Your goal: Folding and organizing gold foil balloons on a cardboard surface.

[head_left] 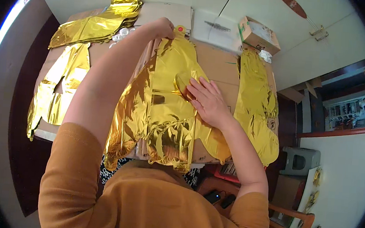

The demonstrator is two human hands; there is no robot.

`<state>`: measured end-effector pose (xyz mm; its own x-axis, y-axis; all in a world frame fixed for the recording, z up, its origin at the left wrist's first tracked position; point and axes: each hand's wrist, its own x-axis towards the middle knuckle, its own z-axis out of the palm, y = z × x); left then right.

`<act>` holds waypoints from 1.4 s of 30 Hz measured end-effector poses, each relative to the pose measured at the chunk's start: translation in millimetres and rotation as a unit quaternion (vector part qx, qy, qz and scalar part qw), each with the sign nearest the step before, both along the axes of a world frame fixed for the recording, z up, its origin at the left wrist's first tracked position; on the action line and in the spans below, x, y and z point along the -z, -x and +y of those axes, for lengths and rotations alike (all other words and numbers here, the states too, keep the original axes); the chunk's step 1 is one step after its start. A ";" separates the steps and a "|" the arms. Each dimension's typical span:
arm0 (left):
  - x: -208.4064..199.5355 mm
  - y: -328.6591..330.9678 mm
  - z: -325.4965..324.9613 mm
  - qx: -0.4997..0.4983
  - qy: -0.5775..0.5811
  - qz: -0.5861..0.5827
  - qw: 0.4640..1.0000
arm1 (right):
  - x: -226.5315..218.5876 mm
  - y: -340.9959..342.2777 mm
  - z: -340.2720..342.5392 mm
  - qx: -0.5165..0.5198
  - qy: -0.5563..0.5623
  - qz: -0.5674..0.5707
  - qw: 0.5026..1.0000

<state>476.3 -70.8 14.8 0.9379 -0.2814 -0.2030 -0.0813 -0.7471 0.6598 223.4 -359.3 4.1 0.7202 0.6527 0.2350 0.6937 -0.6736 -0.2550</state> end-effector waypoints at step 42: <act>21.9 57.3 -25.8 -0.163 0.040 -0.203 0.965 | 3.9 -16.8 7.4 -0.002 -0.034 -0.026 0.999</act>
<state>419.0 -96.6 -7.2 0.9769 0.0433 0.2094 -0.1136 -0.7244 0.6800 240.2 -351.9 0.2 0.7028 0.6372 0.3163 0.7104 -0.6524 -0.2643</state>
